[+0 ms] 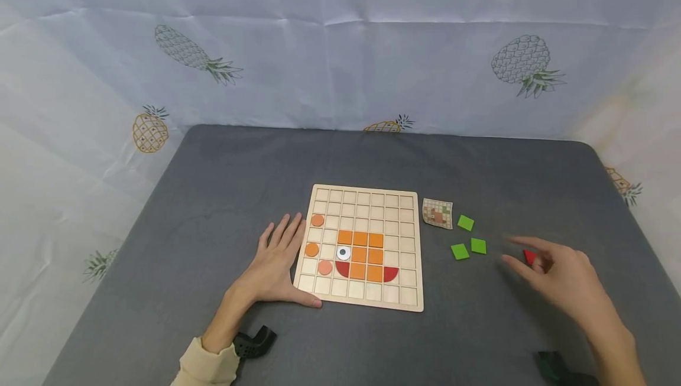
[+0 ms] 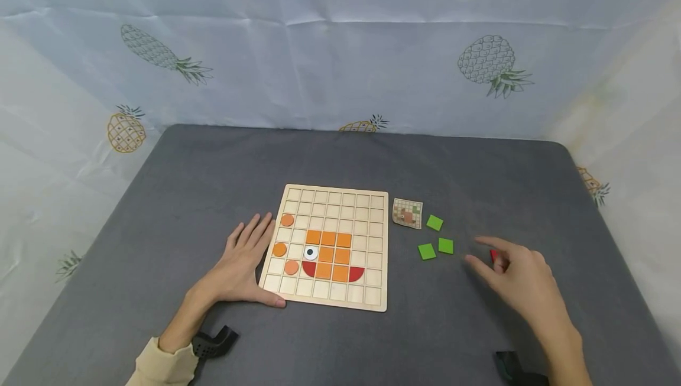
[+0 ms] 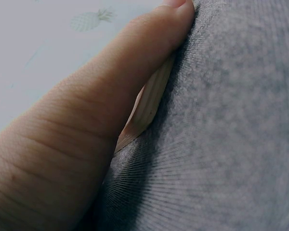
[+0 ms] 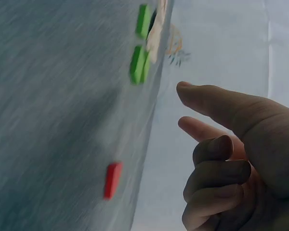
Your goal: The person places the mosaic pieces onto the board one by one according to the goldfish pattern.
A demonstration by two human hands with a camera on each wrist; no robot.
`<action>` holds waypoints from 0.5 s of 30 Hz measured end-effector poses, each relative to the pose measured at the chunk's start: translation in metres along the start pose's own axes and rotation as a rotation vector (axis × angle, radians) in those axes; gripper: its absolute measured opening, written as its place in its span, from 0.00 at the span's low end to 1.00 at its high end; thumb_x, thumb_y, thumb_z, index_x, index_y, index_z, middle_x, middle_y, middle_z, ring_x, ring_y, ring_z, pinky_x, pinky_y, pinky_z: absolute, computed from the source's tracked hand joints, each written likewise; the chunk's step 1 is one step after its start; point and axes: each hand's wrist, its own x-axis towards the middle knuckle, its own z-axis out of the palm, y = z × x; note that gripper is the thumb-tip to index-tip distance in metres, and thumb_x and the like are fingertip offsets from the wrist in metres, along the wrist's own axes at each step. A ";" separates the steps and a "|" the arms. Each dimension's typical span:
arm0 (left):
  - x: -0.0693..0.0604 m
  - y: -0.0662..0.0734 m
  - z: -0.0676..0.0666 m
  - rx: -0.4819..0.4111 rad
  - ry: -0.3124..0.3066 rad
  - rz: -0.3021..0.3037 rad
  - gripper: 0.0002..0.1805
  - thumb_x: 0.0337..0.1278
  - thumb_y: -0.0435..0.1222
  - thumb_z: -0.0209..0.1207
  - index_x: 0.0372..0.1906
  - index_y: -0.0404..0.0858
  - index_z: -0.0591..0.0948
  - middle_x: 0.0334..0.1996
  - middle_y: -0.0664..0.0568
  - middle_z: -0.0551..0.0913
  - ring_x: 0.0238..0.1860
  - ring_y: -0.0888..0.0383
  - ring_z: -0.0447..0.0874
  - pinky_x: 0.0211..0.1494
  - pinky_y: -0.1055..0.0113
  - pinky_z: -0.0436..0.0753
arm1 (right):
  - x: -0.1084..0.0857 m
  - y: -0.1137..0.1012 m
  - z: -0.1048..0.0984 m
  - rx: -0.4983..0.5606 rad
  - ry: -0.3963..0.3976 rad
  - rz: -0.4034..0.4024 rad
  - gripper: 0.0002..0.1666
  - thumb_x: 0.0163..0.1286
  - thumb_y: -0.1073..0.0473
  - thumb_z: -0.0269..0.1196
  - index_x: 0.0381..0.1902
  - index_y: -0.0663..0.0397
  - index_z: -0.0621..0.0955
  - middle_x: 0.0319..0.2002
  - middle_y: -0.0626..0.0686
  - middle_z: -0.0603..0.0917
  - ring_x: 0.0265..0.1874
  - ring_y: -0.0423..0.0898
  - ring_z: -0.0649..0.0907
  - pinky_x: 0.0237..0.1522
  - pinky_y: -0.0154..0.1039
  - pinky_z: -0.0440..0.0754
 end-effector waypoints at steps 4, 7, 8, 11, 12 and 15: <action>0.000 0.000 0.000 -0.004 -0.002 -0.003 0.84 0.21 0.74 0.74 0.83 0.36 0.45 0.84 0.41 0.42 0.85 0.38 0.36 0.81 0.36 0.39 | -0.007 0.016 0.001 -0.025 0.008 0.039 0.24 0.60 0.53 0.76 0.51 0.60 0.86 0.12 0.42 0.65 0.12 0.33 0.57 0.15 0.32 0.53; 0.000 0.000 0.000 -0.002 0.000 -0.003 0.84 0.21 0.73 0.74 0.83 0.36 0.45 0.84 0.41 0.43 0.85 0.38 0.36 0.81 0.36 0.39 | -0.011 0.027 0.003 -0.045 -0.023 0.090 0.26 0.62 0.51 0.75 0.52 0.62 0.85 0.12 0.43 0.67 0.12 0.34 0.58 0.15 0.32 0.54; 0.000 0.000 0.001 -0.002 0.001 -0.003 0.84 0.21 0.73 0.74 0.83 0.36 0.45 0.84 0.41 0.43 0.85 0.38 0.36 0.81 0.36 0.39 | -0.011 0.030 0.003 -0.058 -0.038 0.111 0.27 0.63 0.50 0.74 0.53 0.63 0.85 0.13 0.44 0.68 0.12 0.35 0.59 0.15 0.32 0.54; 0.000 0.000 0.001 -0.005 0.001 0.001 0.84 0.21 0.73 0.74 0.83 0.36 0.45 0.84 0.41 0.42 0.85 0.38 0.36 0.81 0.35 0.39 | -0.011 0.038 0.004 -0.085 -0.082 0.175 0.29 0.65 0.50 0.73 0.55 0.67 0.83 0.13 0.45 0.69 0.13 0.37 0.61 0.16 0.33 0.56; 0.000 0.000 0.001 -0.006 0.001 0.002 0.84 0.21 0.73 0.74 0.83 0.36 0.44 0.84 0.41 0.42 0.85 0.38 0.36 0.81 0.35 0.39 | -0.011 0.040 0.005 -0.095 -0.093 0.193 0.30 0.65 0.50 0.72 0.55 0.68 0.82 0.13 0.46 0.70 0.13 0.37 0.62 0.17 0.33 0.56; 0.000 0.000 0.001 -0.007 0.002 0.004 0.84 0.21 0.73 0.74 0.83 0.37 0.44 0.84 0.41 0.42 0.85 0.38 0.36 0.81 0.36 0.38 | -0.010 0.043 0.006 -0.103 -0.113 0.239 0.31 0.66 0.49 0.72 0.55 0.71 0.81 0.14 0.46 0.70 0.14 0.39 0.63 0.17 0.34 0.57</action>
